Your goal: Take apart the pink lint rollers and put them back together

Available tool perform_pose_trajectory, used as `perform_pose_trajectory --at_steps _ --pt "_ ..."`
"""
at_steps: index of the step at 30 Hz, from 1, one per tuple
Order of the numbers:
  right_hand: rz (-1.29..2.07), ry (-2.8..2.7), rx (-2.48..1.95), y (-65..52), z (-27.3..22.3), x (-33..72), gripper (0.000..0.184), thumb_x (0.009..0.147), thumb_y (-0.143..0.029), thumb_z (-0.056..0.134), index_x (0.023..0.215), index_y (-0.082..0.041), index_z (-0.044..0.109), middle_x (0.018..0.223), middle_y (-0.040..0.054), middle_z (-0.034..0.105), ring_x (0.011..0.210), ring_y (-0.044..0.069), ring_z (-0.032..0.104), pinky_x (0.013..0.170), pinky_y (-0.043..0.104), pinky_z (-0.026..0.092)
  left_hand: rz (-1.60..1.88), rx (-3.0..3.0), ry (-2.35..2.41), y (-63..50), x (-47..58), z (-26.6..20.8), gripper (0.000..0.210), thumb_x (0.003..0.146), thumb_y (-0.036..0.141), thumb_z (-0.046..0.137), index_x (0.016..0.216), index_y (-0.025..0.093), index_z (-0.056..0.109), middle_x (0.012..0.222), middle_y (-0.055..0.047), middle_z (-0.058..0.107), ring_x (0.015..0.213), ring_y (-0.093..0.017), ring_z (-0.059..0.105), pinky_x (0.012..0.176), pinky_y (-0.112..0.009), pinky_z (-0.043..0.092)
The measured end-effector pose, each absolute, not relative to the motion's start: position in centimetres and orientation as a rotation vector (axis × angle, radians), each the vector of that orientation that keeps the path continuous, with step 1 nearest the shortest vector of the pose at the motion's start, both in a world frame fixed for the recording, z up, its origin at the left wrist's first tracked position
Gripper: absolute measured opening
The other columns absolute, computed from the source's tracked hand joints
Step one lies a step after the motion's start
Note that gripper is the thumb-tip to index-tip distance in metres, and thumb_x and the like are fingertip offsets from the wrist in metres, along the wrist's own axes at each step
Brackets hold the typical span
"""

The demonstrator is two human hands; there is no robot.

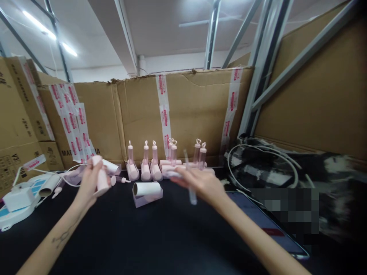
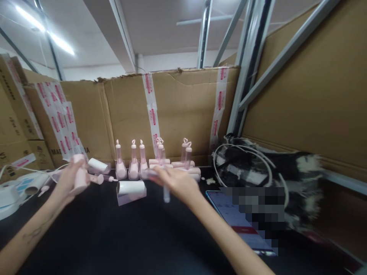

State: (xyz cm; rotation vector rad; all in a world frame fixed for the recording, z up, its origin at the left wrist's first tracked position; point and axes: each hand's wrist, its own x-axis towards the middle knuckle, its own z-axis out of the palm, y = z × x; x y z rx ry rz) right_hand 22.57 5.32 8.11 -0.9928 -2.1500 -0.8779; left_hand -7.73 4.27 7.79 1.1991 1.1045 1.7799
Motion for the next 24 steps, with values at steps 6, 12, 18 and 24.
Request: perform_pose_trajectory --at_steps 6,12,18,24 --pt "-0.179 -2.313 -0.961 7.0 7.9 24.4 0.032 0.083 -0.027 0.052 0.113 -0.019 0.056 0.081 0.004 0.066 0.067 0.016 0.062 0.064 0.024 0.047 1.376 2.009 1.211 1.8 -8.0 5.7 0.043 0.078 0.034 0.059 0.108 0.023 0.031 0.092 -0.004 0.064 0.053 -0.015 0.063 0.048 -0.027 0.052" --pt "0.323 -2.42 -0.675 8.7 5.7 20.5 0.04 0.082 -0.031 0.058 0.118 -0.017 0.05 0.097 0.0067 0.061 0.082 0.016 0.059 0.075 0.028 0.048 0.54 3.36 1.039 0.3 -1.9 0.9 0.014 0.086 0.026 0.051 0.096 0.017 0.054 0.082 -0.004 0.061 0.071 -0.017 0.06 0.056 -0.025 0.046" --pt "0.105 -2.656 -0.587 8.1 3.3 19.5 0.025 0.085 -0.033 0.055 0.106 -0.021 0.06 0.102 0.0073 0.064 0.092 0.018 0.059 0.083 0.031 0.043 0.84 3.487 0.936 -0.4 -0.6 -1.6 0.027 0.089 0.03 0.046 0.11 0.015 0.053 0.082 -0.004 0.061 0.075 -0.016 0.056 0.071 -0.03 0.047" --pt "-0.014 -2.45 -0.815 8.9 1.2 20.2 0.053 0.078 -0.039 0.063 0.125 -0.023 0.046 0.131 0.0128 0.048 0.115 0.025 0.048 0.092 0.041 0.04 0.843 3.18 1.222 -0.2 -0.4 -2.1 0.05 0.086 0.03 0.05 0.133 0.035 0.036 0.147 -0.008 0.025 0.13 -0.036 0.025 0.101 -0.063 0.023"
